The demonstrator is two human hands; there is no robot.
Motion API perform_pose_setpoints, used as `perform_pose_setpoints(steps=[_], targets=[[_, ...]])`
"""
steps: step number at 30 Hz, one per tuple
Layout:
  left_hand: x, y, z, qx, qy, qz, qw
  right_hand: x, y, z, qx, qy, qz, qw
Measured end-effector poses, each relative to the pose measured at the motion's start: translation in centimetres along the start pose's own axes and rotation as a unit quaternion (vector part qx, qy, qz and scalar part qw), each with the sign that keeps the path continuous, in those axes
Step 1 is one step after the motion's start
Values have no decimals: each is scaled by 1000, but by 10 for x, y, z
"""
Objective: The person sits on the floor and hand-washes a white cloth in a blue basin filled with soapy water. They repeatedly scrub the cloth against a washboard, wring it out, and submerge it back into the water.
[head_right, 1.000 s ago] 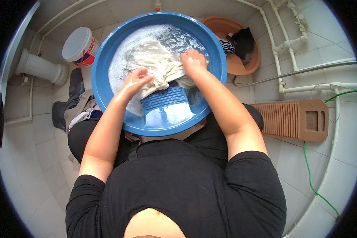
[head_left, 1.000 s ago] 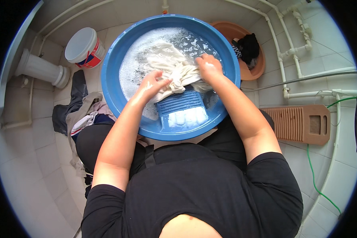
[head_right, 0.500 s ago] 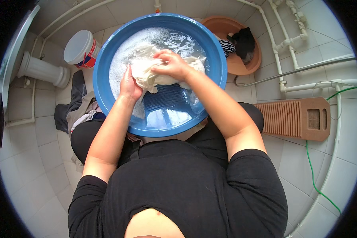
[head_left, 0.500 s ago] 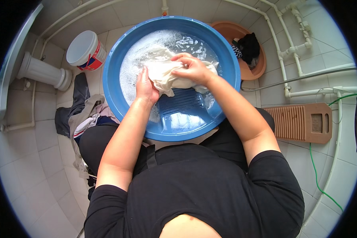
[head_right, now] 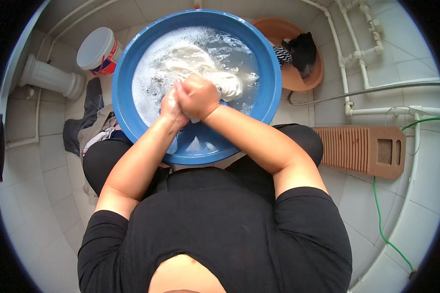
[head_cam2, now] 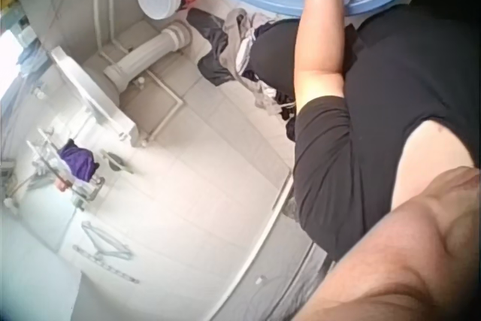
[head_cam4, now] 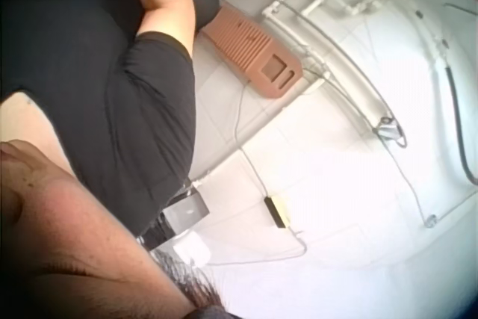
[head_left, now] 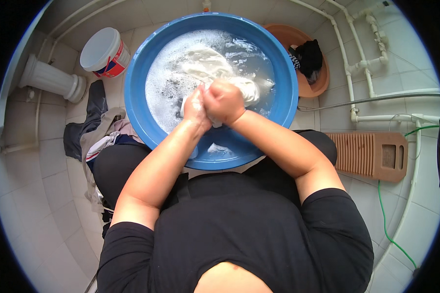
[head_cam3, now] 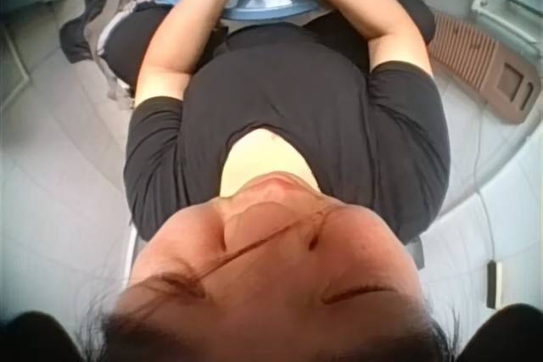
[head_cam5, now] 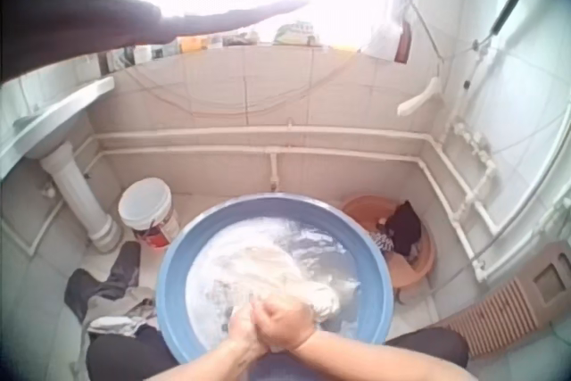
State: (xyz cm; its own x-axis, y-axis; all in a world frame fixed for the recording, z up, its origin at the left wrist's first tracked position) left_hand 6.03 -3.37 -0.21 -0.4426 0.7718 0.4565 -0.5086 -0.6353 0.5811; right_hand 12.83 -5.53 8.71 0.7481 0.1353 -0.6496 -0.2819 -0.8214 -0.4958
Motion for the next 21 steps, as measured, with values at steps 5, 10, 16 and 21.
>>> perform_pose_setpoints(steps=[5,10,16,21], targets=[[-2,-23,-12,-154,32,-11,987,-32,13,13,-38,-54,-87,994],[2,3,-2,34,2,20,999,12,-2,-2,38,-15,4,999],[0,-28,-47,56,-13,-10,998,-27,14,5,10,-60,-60,996],[27,11,22,-18,-113,139,984,58,0,12,-81,62,120,988]])
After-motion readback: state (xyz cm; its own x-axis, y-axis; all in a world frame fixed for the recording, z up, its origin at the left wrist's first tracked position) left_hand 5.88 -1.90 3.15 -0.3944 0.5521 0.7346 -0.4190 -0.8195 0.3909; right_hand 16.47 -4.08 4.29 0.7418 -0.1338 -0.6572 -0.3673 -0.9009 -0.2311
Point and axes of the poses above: each hand's wrist, its own y-axis away from the middle knuckle, its own z-axis out of the palm, x = y × z, the point moved 7 cm from there along -y, towards the middle knuckle, and after that the axes turned 1 degree about y, right-handed, at the moved point
